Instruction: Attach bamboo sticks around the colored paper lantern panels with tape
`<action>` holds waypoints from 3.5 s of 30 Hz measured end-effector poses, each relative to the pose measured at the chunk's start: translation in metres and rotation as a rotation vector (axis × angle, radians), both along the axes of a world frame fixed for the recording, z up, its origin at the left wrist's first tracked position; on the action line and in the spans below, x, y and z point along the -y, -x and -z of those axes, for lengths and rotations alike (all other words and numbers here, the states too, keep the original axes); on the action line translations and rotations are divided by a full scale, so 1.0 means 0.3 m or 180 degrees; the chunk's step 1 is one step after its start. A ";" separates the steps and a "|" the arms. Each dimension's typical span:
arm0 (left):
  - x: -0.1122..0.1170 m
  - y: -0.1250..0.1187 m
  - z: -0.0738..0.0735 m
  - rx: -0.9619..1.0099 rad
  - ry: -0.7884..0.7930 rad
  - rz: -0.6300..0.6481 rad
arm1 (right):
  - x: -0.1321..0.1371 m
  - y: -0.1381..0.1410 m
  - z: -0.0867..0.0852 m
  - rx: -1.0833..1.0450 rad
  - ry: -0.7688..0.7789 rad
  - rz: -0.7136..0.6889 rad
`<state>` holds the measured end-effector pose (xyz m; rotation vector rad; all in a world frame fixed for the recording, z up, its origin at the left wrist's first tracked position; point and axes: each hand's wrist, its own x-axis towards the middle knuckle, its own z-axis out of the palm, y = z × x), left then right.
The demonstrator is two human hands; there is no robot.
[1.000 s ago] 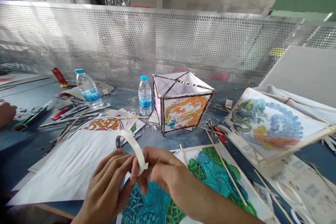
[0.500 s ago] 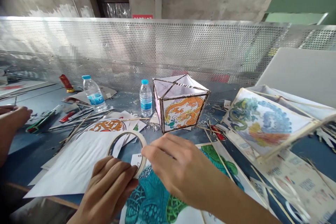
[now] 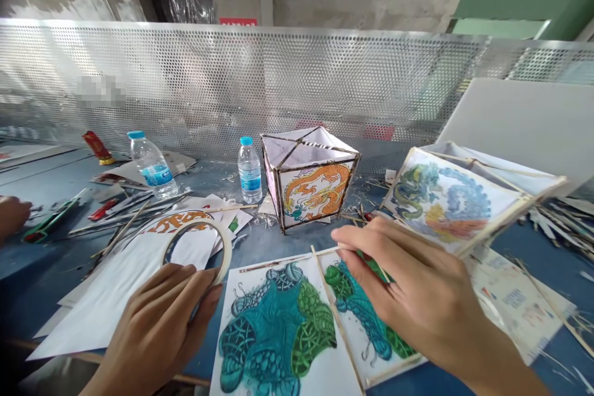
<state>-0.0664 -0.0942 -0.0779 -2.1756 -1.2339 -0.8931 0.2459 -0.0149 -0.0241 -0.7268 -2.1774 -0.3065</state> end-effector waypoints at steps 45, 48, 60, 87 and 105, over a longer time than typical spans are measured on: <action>-0.115 -0.047 -0.016 0.1757 0.1997 0.0397 | 0.030 0.259 0.078 -0.3382 0.4714 -0.2172; -0.036 -0.101 -0.073 0.2774 0.1850 0.0920 | 0.041 0.281 0.092 -0.3149 0.4903 -0.2128; -0.019 -0.095 -0.121 0.2490 0.1990 0.0912 | 0.114 0.297 0.111 -0.2438 0.4741 -0.1769; 0.033 -0.015 -0.219 0.3373 0.1092 0.0384 | 0.281 0.364 0.382 -0.2328 0.3586 -0.1876; -0.056 0.103 0.098 0.1653 0.2183 -0.0718 | 0.491 0.416 0.518 -0.1461 0.3044 -0.0678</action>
